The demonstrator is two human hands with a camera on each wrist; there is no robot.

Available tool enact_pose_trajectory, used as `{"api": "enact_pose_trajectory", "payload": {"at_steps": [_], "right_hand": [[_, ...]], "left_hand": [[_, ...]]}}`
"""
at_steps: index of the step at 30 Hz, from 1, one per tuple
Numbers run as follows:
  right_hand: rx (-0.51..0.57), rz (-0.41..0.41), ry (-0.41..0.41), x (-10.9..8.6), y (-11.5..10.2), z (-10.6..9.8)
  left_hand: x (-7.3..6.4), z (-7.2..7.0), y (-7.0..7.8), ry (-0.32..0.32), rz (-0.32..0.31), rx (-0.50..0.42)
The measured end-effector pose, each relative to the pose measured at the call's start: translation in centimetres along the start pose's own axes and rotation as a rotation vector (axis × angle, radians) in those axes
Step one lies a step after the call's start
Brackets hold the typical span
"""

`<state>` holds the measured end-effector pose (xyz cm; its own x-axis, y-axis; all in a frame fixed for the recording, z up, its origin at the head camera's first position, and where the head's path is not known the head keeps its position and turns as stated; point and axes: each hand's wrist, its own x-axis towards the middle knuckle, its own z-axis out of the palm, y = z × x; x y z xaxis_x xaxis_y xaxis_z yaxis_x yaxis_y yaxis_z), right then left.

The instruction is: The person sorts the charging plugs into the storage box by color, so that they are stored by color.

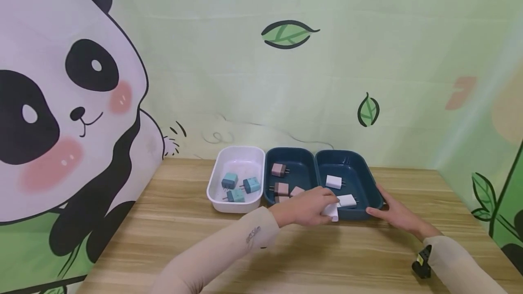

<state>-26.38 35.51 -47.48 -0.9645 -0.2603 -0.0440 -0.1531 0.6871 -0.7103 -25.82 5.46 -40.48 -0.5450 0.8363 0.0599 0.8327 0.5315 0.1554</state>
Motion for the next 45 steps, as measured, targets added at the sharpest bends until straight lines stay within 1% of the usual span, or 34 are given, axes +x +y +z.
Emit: {"api": "enact_pose_trajectory", "payload": {"at_steps": [4,8,13,19,26,34,38,45], "right_hand": [[-0.005,-0.01,0.001,0.0,0.1,0.0],[-0.005,-0.02,0.003,0.0,0.1,0.0],[-0.001,-0.021,0.004,0.0,0.3,0.1],[-0.009,-0.024,0.006,0.1,0.5,0.1],[-0.017,-0.01,0.001,0.1,0.4,0.1],[-0.015,0.002,-0.001,0.0,0.3,0.0],[-0.013,0.006,0.002,0.0,0.3,0.0],[-0.006,-0.003,0.007,0.0,0.5,0.0]], "left_hand": [[0.7,-0.4,-0.2,0.003,-0.023,-0.028],[1.6,-0.8,-0.5,-0.005,-0.059,-0.032],[2.8,-0.9,-0.9,-0.007,-0.103,-0.041],[3.9,-0.5,-1.4,0.004,-0.141,-0.041],[4.7,-0.1,-1.7,0.016,-0.177,-0.059],[5.4,0.4,-2.3,0.051,-0.181,-0.111],[5.6,0.7,-2.4,0.063,-0.181,-0.115],[6.1,1.5,-2.4,0.083,-0.222,-0.13]]}}
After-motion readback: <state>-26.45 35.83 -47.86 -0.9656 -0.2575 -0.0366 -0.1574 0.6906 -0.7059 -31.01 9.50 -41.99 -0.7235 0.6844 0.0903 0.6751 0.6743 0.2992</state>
